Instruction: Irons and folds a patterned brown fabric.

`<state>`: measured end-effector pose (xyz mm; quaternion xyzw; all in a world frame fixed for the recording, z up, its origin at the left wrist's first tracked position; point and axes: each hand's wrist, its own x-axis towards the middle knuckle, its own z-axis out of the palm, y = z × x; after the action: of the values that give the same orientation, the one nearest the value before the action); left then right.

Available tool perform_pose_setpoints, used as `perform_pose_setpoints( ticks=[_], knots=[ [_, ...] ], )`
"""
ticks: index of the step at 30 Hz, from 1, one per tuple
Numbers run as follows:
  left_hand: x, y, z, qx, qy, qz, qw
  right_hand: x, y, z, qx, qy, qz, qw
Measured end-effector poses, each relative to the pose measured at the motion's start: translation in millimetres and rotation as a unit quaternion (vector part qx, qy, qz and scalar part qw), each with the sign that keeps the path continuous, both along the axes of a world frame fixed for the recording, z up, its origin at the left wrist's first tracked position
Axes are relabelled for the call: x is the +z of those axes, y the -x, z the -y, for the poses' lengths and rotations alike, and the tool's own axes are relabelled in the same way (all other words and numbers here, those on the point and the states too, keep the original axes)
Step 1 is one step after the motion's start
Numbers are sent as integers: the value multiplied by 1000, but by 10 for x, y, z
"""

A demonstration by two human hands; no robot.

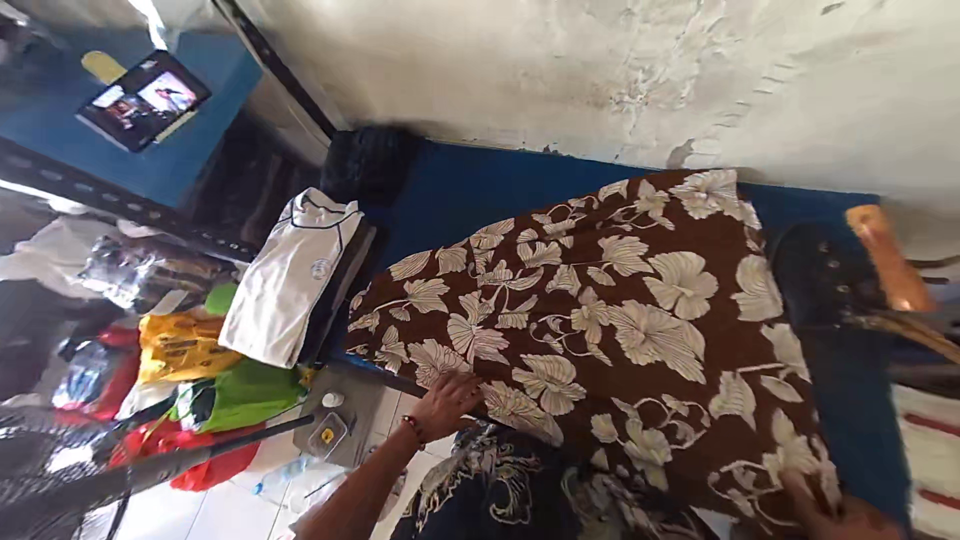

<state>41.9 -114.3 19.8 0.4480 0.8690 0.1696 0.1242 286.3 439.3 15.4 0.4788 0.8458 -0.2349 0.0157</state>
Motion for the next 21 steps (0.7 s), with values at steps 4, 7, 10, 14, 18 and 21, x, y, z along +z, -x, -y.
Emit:
perform_pose_setpoints(
  ticks=[4,7,10,14,18,21],
  knots=[
    [-92,118,-118,-27,-51,-17,998,254,157,-100,10,123,115,986],
    [-151,113,-104,-40,-85,-63,994,621,171,-70,-110,248,40,962],
    [-119,163,-155,-5,-109,-53,993,911,335,-249,-151,296,-108,937],
    [279,376,-357,136,-29,169,976,1330,1288,-620,-111,320,-242,909],
    [565,742,-489,250,-3,273,929,1471,2652,-755,-72,333,-254,905],
    [585,925,-627,345,13,218,913,1247,3526,-765,-68,353,-255,898]
  ],
)
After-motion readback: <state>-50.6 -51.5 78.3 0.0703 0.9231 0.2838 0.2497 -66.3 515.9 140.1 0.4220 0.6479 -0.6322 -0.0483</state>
